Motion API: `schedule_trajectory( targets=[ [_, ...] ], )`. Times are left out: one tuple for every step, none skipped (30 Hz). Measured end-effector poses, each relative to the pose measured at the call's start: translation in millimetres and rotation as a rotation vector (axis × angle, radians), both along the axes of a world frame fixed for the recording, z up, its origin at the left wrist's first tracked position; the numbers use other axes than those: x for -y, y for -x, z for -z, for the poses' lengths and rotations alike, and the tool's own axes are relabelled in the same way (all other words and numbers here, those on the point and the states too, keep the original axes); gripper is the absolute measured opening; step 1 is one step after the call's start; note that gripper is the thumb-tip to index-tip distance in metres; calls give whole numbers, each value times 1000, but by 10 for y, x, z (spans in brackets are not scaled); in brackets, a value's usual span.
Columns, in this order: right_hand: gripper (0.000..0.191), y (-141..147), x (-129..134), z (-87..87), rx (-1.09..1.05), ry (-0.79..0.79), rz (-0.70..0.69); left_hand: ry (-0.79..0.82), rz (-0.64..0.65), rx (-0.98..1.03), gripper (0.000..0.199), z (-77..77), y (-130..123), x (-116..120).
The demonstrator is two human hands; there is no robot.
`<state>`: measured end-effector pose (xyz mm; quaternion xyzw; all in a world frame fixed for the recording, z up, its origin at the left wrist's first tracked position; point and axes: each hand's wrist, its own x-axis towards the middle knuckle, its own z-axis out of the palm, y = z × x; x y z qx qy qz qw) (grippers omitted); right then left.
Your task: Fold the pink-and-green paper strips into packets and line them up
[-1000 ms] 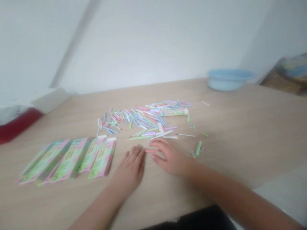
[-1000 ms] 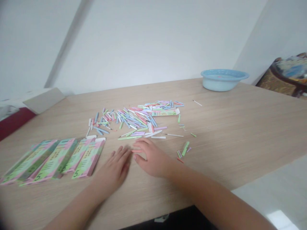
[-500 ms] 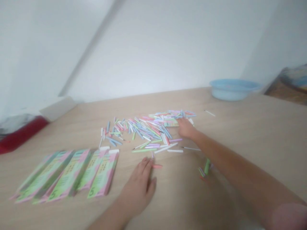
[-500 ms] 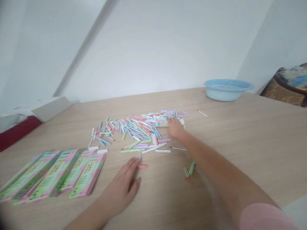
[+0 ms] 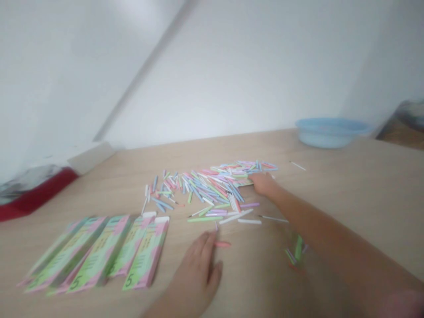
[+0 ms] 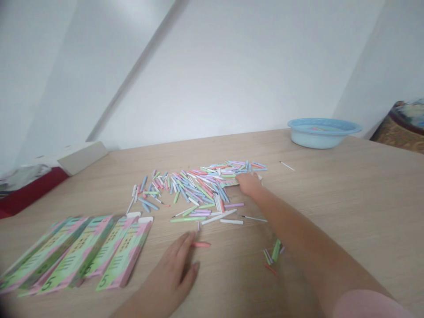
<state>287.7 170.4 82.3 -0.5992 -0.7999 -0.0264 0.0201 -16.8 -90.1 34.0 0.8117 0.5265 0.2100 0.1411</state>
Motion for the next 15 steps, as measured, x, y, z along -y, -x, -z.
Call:
schedule_trajectory(
  targets=[
    [28,14,91,-38,-11,-21,-7,1,1,21,69,-4,2,0],
    [32,34,190,-81,-24,-44,-16,2,0,44,70,-6,5,-1],
    [34,59,296,-131,-36,-69,-25,5,-1,66,70,-7,8,-2],
    [36,88,410,-183,-49,-92,-36,15,-3,87,70,-7,11,-4],
    [35,120,532,-237,-60,-112,-47,31,-8,109,71,-10,15,-5],
    [34,152,662,-290,-69,-127,-57,52,-14,133,71,-16,17,-3],
    [31,181,802,-340,-75,-133,-74,74,-19,159,71,-30,20,3],
    [28,206,951,-385,-80,-133,-102,90,-29,191,71,-55,22,15],
    [26,226,1106,-423,-87,-128,-143,93,-46,232,71,-94,25,34],
    [25,242,1267,-455,-99,-115,-211,83,-69,278,70,-148,27,61],
    [26,255,1428,-480,-130,-108,-311,63,-100,328,69,-220,31,93],
    [26,269,1588,-497,-161,-93,-406,39,-135,382,68,-308,34,128],
    [24,287,1741,-508,-190,-78,-491,35,-158,425,67,-408,35,161],
    [23,313,1883,-512,-215,-62,-560,62,-168,456,66,-514,32,188],
    [23,348,2010,-512,-225,-39,-626,131,-164,476,64,-620,23,204]
  ],
)
